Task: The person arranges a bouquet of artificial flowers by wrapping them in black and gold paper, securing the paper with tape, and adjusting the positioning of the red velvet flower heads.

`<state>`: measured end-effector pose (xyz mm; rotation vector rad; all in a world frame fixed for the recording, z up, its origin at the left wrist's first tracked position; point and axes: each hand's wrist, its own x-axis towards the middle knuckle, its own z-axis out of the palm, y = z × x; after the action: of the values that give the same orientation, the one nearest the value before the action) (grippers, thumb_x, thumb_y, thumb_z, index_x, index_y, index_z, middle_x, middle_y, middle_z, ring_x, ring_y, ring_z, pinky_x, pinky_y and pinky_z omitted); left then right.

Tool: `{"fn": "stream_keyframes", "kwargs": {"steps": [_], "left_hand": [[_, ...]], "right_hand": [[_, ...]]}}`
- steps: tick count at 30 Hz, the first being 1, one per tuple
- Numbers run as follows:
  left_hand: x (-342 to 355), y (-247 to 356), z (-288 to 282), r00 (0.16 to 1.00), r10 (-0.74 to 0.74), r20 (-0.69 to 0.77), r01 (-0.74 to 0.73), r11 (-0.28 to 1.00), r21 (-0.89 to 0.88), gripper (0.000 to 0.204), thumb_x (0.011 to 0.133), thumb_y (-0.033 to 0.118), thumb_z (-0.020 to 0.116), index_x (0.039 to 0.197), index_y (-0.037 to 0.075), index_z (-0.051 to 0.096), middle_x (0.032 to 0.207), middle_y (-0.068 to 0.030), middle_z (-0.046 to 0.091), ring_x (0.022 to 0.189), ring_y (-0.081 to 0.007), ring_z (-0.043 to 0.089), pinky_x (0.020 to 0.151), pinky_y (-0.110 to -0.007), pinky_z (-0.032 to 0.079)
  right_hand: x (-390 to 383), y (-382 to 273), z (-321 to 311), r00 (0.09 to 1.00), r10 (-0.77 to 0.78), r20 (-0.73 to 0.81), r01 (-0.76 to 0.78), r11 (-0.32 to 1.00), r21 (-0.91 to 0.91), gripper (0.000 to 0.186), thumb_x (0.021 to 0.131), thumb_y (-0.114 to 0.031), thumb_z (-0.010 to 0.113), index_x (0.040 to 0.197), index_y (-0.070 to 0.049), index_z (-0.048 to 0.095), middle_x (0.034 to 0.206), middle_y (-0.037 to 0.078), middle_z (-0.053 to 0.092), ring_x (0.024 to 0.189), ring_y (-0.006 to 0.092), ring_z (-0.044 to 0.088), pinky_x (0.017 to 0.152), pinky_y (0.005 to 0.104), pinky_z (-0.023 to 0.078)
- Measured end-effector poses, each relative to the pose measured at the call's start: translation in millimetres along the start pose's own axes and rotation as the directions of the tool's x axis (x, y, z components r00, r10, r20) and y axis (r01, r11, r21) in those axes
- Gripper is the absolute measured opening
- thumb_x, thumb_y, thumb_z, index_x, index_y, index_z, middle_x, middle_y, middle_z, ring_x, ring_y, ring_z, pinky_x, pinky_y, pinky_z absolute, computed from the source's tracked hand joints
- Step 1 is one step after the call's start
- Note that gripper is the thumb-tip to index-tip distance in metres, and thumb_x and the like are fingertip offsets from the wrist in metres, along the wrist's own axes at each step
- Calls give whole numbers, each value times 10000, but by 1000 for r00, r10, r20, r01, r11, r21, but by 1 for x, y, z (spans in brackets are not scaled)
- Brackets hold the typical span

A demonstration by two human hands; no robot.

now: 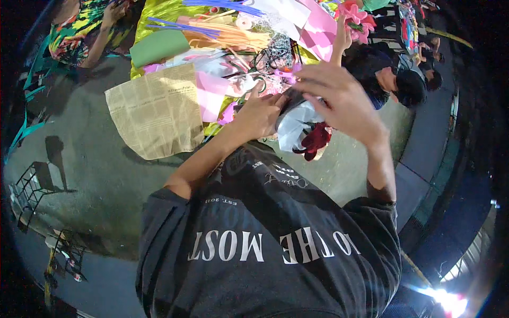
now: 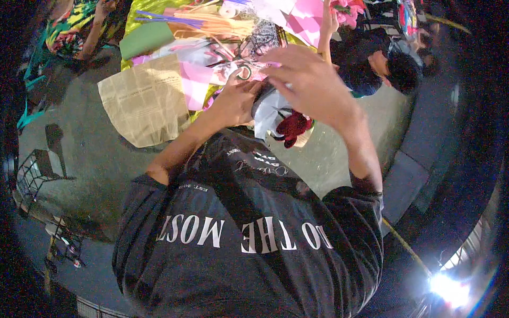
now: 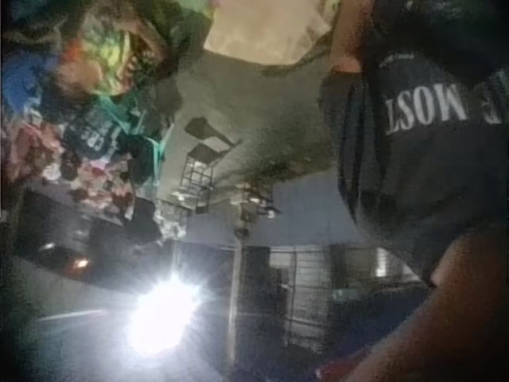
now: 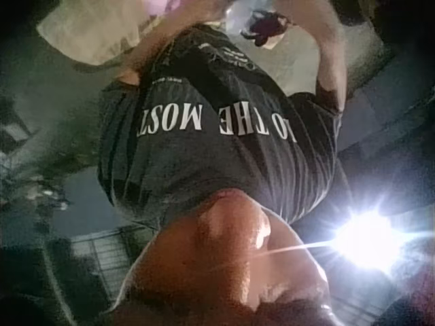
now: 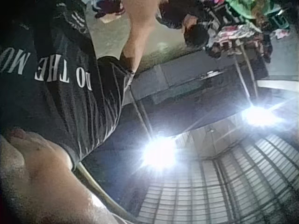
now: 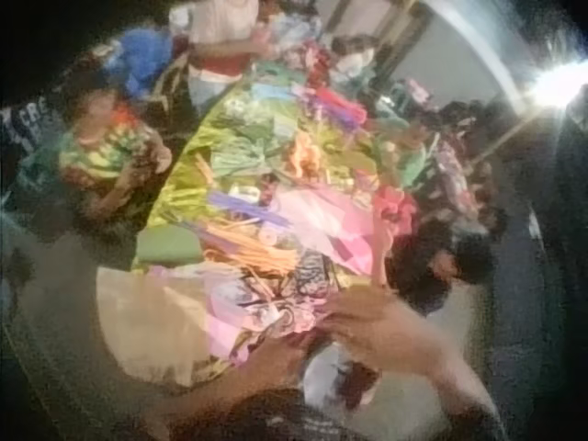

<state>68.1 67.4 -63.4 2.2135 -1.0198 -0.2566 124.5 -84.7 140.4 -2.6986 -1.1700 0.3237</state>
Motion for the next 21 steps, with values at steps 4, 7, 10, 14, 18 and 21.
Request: {"fn": "stream_keyframes", "kwargs": {"steps": [4, 7, 10, 14, 18, 21], "left_hand": [[6, -7, -3, 990, -139, -34, 141, 986, 84, 759, 749, 365, 700, 1351, -28, 457, 1275, -166, 597, 1124, -269, 619, 1143, -576, 193], [13, -8, -8, 952, -288, -100, 294, 954, 59, 923, 631, 462, 803, 1335, -25, 460, 1267, -161, 592, 1149, -268, 600, 1140, -583, 201], [23, -8, -23, 923, -347, -163, 340, 938, -72, 975, 560, 432, 835, 1292, -84, 452, 1190, -226, 610, 1114, -299, 612, 1104, -579, 238], [36, 4, -17, 910, -315, -269, 288, 948, -134, 928, 543, 417, 840, 1252, -50, 465, 1118, -192, 636, 1047, -327, 636, 1074, -585, 281], [47, 24, -12, 902, -312, -298, 276, 948, -159, 861, 570, 429, 824, 1223, -18, 485, 1092, -177, 636, 1051, -323, 634, 1061, -592, 299], [52, 43, -16, 907, -310, -285, 283, 950, -134, 884, 570, 465, 836, 1230, -12, 490, 1058, -162, 640, 1025, -305, 646, 1067, -602, 283]], "right_hand": [[-9, -35, 44, 985, 79, -152, -83, 996, -24, 113, 831, -50, 607, 937, -38, 646, 936, 100, 621, 930, 289, 610, 846, 383, 479], [-73, -80, 108, 608, 766, -210, -465, 557, 688, 94, 855, -84, 621, 927, -33, 591, 954, 61, 611, 874, 203, 596, 776, 301, 437], [-97, -82, 193, 177, 962, 209, -60, -201, 978, 211, 894, -158, 653, 1041, -56, 540, 968, 16, 564, 893, 119, 544, 756, 261, 405], [-75, -61, 248, 348, 913, 213, 235, -305, 923, 349, 917, -211, 624, 1197, -42, 502, 1251, 92, 558, 1215, 224, 505, 1061, 377, 373], [-71, -26, 266, 592, 801, 89, 440, -413, 797, 523, 925, -300, 622, 1333, -22, 448, 1416, 109, 470, 1342, 250, 421, 1151, 420, 287], [-80, -14, 267, 651, 754, 82, 469, -485, 738, 763, 911, -415, 636, 1473, -7, 321, 1513, 97, 389, 1401, 257, 357, 1188, 436, 227]]}}
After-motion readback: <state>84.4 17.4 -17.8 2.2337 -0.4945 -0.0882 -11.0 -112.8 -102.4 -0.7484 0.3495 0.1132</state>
